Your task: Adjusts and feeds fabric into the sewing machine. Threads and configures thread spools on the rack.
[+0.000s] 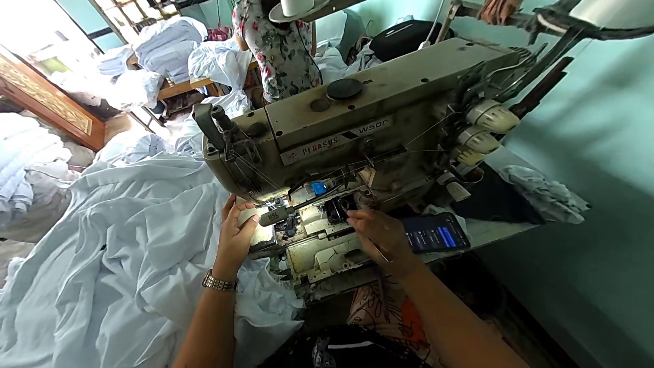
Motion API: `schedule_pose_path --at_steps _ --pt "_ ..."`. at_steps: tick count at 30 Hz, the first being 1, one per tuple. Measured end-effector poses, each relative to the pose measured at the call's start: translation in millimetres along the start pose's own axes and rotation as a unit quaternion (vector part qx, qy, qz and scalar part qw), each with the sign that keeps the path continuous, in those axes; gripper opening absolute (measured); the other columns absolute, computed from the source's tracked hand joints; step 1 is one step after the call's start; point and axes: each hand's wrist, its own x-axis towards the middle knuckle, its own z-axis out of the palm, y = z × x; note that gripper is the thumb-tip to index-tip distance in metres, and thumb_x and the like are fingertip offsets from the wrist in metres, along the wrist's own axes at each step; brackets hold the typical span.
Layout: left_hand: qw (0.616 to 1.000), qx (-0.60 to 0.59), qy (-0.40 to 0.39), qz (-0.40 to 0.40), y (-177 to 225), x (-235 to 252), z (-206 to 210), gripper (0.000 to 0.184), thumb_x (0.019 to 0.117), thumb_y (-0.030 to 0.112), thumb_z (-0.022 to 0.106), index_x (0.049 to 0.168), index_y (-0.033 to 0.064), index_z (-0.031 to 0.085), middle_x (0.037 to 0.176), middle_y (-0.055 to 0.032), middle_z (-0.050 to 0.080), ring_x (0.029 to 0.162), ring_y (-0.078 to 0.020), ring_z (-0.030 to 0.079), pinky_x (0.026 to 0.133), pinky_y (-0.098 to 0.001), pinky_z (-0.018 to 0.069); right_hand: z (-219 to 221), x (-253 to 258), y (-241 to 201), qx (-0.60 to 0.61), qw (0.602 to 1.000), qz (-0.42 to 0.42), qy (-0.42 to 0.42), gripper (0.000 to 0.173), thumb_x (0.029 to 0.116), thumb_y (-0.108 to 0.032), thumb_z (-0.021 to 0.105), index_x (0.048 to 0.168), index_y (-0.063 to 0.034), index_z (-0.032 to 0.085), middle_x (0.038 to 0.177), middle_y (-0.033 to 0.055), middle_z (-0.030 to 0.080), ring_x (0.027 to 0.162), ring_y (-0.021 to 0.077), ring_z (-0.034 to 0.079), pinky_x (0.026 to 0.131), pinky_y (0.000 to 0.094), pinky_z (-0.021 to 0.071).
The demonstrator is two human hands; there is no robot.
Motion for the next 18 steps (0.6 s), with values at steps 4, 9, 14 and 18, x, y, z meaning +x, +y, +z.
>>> schedule_pose_path --at_steps 4,9,14,18 --pt "1.0 0.001 0.001 0.0 -0.8 0.4 -0.1 0.025 0.0901 0.019 0.063 0.113 0.0133 0.07 0.153 -0.0121 0.045 0.145 -0.0248 0.04 0.111 -0.0405 0.045 -3.3 0.0 -2.8 0.0 0.999 0.007 -0.032 0.016 0.1006 -0.008 0.058 0.102 -0.0073 0.074 0.11 0.0121 0.074 0.107 0.0205 0.071 0.093 0.0323 0.0585" --pt "1.0 0.006 0.0 0.001 1.7 0.3 -0.4 0.026 0.0891 0.019 0.063 0.113 0.0129 0.07 0.153 -0.0139 0.045 0.144 -0.0255 0.04 0.111 -0.0405 0.0444 1.3 10.2 5.2 0.008 0.997 0.027 -0.069 0.017 0.1008 -0.01 0.058 0.104 -0.0069 0.075 0.112 0.0111 0.075 0.108 0.0213 0.071 0.094 0.0345 0.0582" --pt "1.0 0.014 -0.003 -0.003 1.9 0.6 -1.0 0.026 0.0887 0.019 0.063 0.113 0.0117 0.07 0.152 -0.0157 0.045 0.144 -0.027 0.04 0.111 -0.042 0.0438 3.7 21.4 8.1 -0.043 0.992 0.02 -0.115 0.021 0.0977 -0.005 0.055 0.101 -0.0049 0.075 0.111 0.014 0.074 0.105 0.0283 0.073 0.089 0.0419 0.0602" --pt "1.0 0.004 -0.002 -0.008 2.9 0.4 -0.7 0.027 0.0885 0.02 0.064 0.114 0.013 0.07 0.152 -0.0148 0.045 0.143 -0.0263 0.041 0.111 -0.0411 0.045 3.3 15.1 8.5 -0.036 0.997 -0.012 -0.072 0.02 0.098 -0.004 0.055 0.102 -0.0076 0.074 0.11 0.0128 0.074 0.104 0.0243 0.072 0.09 0.0367 0.0592"
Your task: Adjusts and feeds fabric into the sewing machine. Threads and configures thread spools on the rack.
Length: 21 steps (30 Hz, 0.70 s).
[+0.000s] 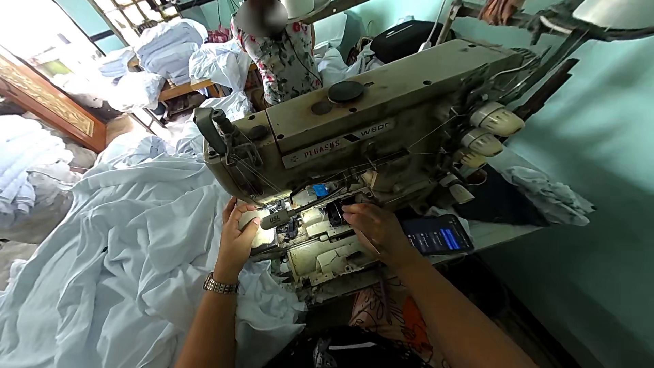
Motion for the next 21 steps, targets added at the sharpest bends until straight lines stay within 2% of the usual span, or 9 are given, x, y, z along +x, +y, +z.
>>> schedule_pose_path --at_steps 4,13,18,21 --pt "1.0 0.002 0.001 -0.001 -0.9 -0.7 -0.3 0.026 0.0894 0.021 0.064 0.113 0.0129 0.07 0.151 -0.0145 0.046 0.144 -0.0264 0.041 0.11 -0.0412 0.0454 -3.6 -9.0 -4.8 0.014 1.0 -0.001 0.009 0.019 0.1003 -0.006 0.055 0.102 -0.0077 0.073 0.109 0.0125 0.074 0.105 0.0221 0.071 0.092 0.0336 0.0586" --pt "1.0 -0.003 -0.001 0.006 -0.1 -0.4 -0.4 0.026 0.0895 0.021 0.064 0.114 0.0152 0.07 0.15 -0.0141 0.047 0.143 -0.0274 0.041 0.11 -0.0415 0.0453 2.6 0.2 1.0 0.043 0.998 0.041 -0.002 0.016 0.1007 -0.011 0.058 0.103 -0.0074 0.074 0.112 0.0115 0.074 0.108 0.0209 0.071 0.093 0.0338 0.0585" --pt "1.0 -0.004 -0.003 0.0 -1.7 -0.8 -0.4 0.026 0.0896 0.021 0.064 0.114 0.0156 0.07 0.151 -0.0134 0.046 0.142 -0.0266 0.042 0.109 -0.041 0.0465 7.8 5.0 2.6 0.013 1.0 0.024 0.012 0.02 0.0991 -0.006 0.054 0.099 -0.006 0.074 0.108 0.0132 0.074 0.103 0.0236 0.072 0.089 0.0359 0.0596" --pt "1.0 -0.004 -0.003 0.008 -1.5 0.0 -0.3 0.026 0.0894 0.021 0.064 0.114 0.0148 0.07 0.151 -0.0141 0.046 0.142 -0.0271 0.041 0.11 -0.0414 0.0452 3.5 3.0 3.3 -0.004 1.0 -0.008 0.025 0.019 0.098 -0.001 0.055 0.102 -0.0067 0.073 0.109 0.0145 0.074 0.102 0.0241 0.072 0.089 0.0356 0.0596"
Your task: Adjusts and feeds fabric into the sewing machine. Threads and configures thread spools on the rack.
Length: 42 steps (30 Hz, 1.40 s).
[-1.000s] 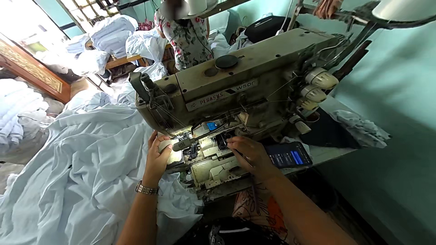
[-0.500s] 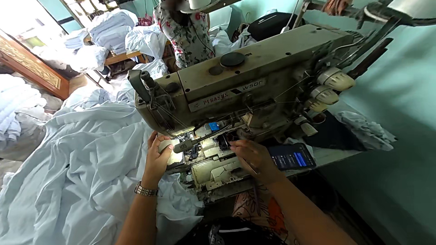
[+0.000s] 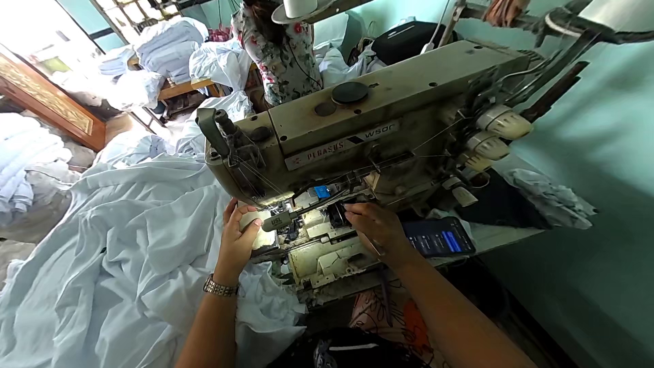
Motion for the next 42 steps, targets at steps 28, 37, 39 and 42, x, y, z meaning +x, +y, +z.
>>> schedule_pose_path --at_steps 28,37,39,42 --pt "1.0 -0.007 0.002 -0.006 -0.2 -0.4 0.7 0.025 0.0894 0.021 0.065 0.113 0.0154 0.07 0.155 -0.0154 0.042 0.146 -0.026 0.038 0.111 -0.0404 0.0447 12.6 4.8 -6.2 0.057 0.993 0.097 0.024 0.013 0.0968 -0.007 0.062 0.096 -0.0041 0.075 0.103 0.0105 0.074 0.102 0.0173 0.071 0.091 0.0308 0.0587" --pt "1.0 0.019 -0.002 0.0 0.5 0.3 -0.4 0.024 0.0912 0.023 0.064 0.113 0.0142 0.07 0.154 -0.0143 0.043 0.146 -0.0254 0.037 0.112 -0.0413 0.0436 3.7 0.0 -19.7 0.136 0.967 0.188 0.1 0.006 0.0924 -0.006 0.068 0.092 -0.0004 0.071 0.1 0.0097 0.074 0.096 0.0094 0.071 0.084 0.0218 0.06" --pt "1.0 0.015 -0.001 -0.003 1.0 0.3 -0.4 0.024 0.0907 0.023 0.064 0.113 0.015 0.07 0.155 -0.0136 0.042 0.146 -0.0247 0.038 0.111 -0.0403 0.0444 4.0 0.1 -18.4 0.132 0.971 0.176 0.088 0.006 0.0924 -0.006 0.069 0.093 -0.0005 0.071 0.101 0.0096 0.074 0.097 0.01 0.072 0.086 0.0225 0.0597" --pt "1.0 0.01 0.0 -0.005 1.6 -0.4 -0.2 0.025 0.0903 0.022 0.063 0.113 0.0146 0.07 0.155 -0.0142 0.042 0.146 -0.0247 0.038 0.11 -0.0392 0.0451 6.8 -0.2 -14.5 0.129 0.977 0.161 0.059 0.007 0.0929 -0.006 0.069 0.096 -0.0005 0.073 0.103 0.0105 0.074 0.101 0.0126 0.071 0.09 0.025 0.0589"
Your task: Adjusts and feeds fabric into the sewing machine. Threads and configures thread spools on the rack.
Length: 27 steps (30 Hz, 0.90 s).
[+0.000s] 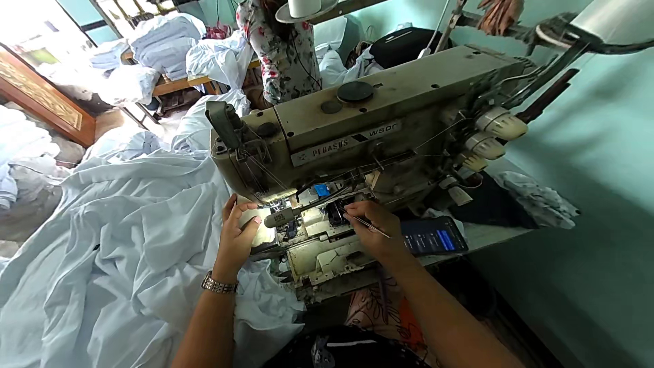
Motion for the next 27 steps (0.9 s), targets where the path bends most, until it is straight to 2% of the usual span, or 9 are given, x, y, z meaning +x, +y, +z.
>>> schedule_pose_path --at_steps 5,7,10,14,23,27 --pt "1.0 -0.001 0.001 0.001 -0.2 -0.1 0.5 0.025 0.0899 0.022 0.063 0.113 0.0144 0.07 0.155 -0.0154 0.042 0.146 -0.0251 0.037 0.111 -0.0392 0.0445 2.0 4.3 8.9 -0.03 0.999 -0.021 -0.04 0.011 0.0968 -0.009 0.065 0.1 -0.003 0.074 0.107 0.0104 0.074 0.106 0.016 0.07 0.095 0.0302 0.0576" --pt "1.0 0.0 0.001 0.003 -0.6 -0.3 0.6 0.025 0.0901 0.021 0.063 0.113 0.0141 0.07 0.155 -0.0153 0.042 0.146 -0.0251 0.038 0.111 -0.0391 0.0444 3.2 5.8 12.0 -0.044 0.997 -0.041 -0.044 0.013 0.097 -0.009 0.063 0.099 -0.0038 0.075 0.105 0.0105 0.074 0.105 0.0174 0.07 0.093 0.0323 0.0581" --pt "1.0 0.004 0.001 0.007 -0.4 0.0 -0.1 0.025 0.0899 0.021 0.063 0.113 0.0138 0.07 0.152 -0.0155 0.044 0.145 -0.0254 0.039 0.111 -0.0392 0.0439 3.8 6.6 8.5 -0.039 0.998 -0.047 -0.014 0.011 0.0954 -0.008 0.063 0.095 -0.0034 0.073 0.1 0.0098 0.074 0.099 0.0154 0.071 0.089 0.0289 0.0589" --pt "1.0 0.0 0.002 0.005 0.1 -0.5 0.5 0.024 0.0897 0.021 0.063 0.111 0.0133 0.07 0.153 -0.0147 0.044 0.145 -0.0249 0.038 0.111 -0.0389 0.0441 1.2 4.2 -3.4 0.027 0.998 0.033 0.046 0.005 0.0913 -0.006 0.069 0.093 -0.001 0.071 0.096 0.0077 0.074 0.088 0.0082 0.072 0.08 0.0227 0.0614" --pt "1.0 0.004 0.004 0.005 0.7 -0.1 0.6 0.025 0.0899 0.021 0.063 0.112 0.0134 0.07 0.153 -0.0158 0.044 0.145 -0.0252 0.039 0.111 -0.0401 0.0441 6.2 6.0 -3.5 -0.008 0.998 0.043 0.047 0.01 0.09 -0.008 0.073 0.096 -0.0006 0.073 0.099 0.0084 0.075 0.09 0.0084 0.071 0.082 0.0223 0.0603" --pt "1.0 0.001 0.003 0.005 0.4 0.1 0.2 0.025 0.09 0.021 0.063 0.113 0.0142 0.07 0.154 -0.0148 0.043 0.145 -0.0249 0.038 0.111 -0.0394 0.0441 11.0 9.6 -1.6 -0.018 0.997 0.055 0.053 0.011 0.089 -0.009 0.074 0.096 -0.0008 0.073 0.096 0.0071 0.075 0.086 0.0064 0.071 0.078 0.0208 0.0599"
